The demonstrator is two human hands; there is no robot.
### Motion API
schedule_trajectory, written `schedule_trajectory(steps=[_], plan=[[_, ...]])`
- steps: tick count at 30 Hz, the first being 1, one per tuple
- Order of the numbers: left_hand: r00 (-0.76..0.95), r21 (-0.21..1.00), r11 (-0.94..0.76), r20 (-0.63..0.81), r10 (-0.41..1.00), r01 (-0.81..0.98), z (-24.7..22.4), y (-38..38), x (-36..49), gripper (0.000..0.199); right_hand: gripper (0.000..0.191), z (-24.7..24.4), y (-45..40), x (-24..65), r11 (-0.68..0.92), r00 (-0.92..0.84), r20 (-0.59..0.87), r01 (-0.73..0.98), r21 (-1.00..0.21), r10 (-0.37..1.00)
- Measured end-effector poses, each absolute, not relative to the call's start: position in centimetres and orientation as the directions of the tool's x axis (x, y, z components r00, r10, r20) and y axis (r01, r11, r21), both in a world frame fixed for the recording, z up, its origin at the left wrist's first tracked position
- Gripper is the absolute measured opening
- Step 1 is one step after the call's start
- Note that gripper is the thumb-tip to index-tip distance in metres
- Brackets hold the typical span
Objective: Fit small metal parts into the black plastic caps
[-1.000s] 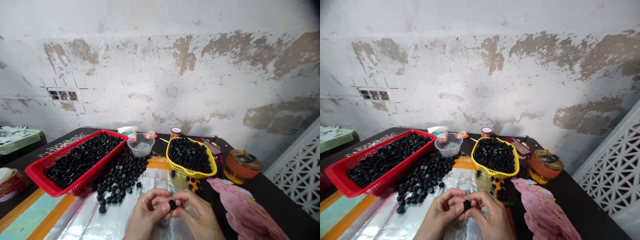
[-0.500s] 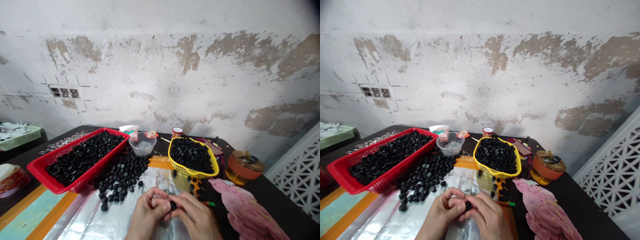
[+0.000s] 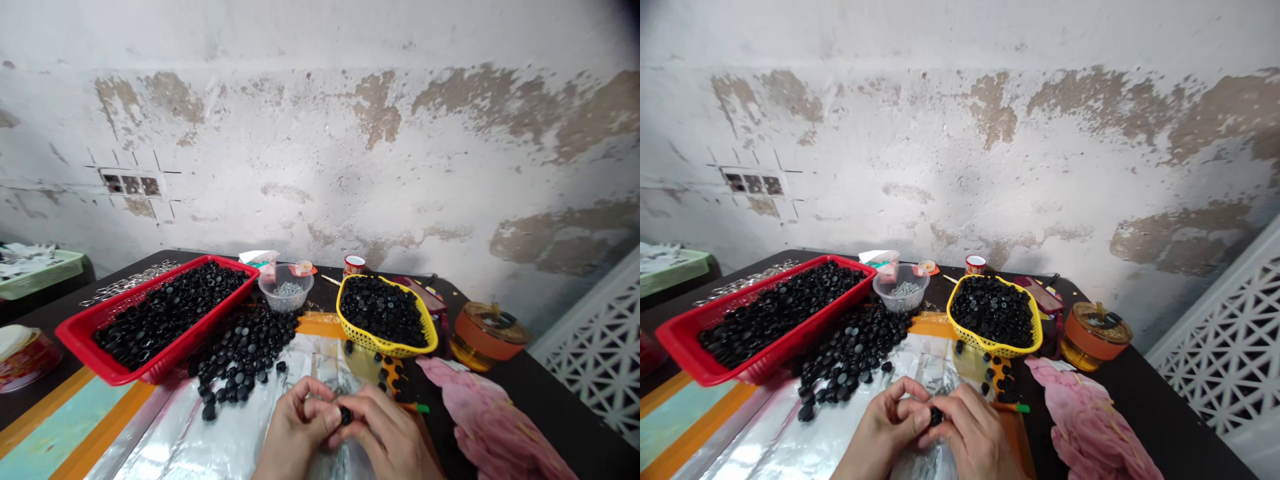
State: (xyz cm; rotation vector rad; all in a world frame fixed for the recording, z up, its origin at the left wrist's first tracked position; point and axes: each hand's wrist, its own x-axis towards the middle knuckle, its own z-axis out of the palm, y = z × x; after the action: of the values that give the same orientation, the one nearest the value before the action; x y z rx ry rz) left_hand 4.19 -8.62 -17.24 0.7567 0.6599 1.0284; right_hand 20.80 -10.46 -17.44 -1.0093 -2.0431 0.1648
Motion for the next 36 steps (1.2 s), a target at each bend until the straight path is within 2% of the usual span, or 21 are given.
schedule_trajectory(steps=[16, 24, 36], plan=[[0.375, 0.815, 0.312, -0.127, 0.918, -0.488, -16.97, -8.99, 4.20, 0.037, 0.017, -17.89, -10.46, 21.15, 0.687, -0.379, 0.619, 0.614, -0.387, 0.688], [0.364, 0.826, 0.300, -0.125, 0.923, -0.476, -17.18, -8.94, 4.30, 0.038, 0.014, -17.43, -10.23, 20.71, 0.731, -0.351, 0.721, 0.607, -0.311, 0.598], [0.371, 0.829, 0.304, -0.128, 0.920, -0.469, -17.03, -9.07, 4.32, 0.037, 0.015, -17.06, -10.32, 20.76, 0.729, -0.347, 0.700, 0.580, -0.362, 0.624]])
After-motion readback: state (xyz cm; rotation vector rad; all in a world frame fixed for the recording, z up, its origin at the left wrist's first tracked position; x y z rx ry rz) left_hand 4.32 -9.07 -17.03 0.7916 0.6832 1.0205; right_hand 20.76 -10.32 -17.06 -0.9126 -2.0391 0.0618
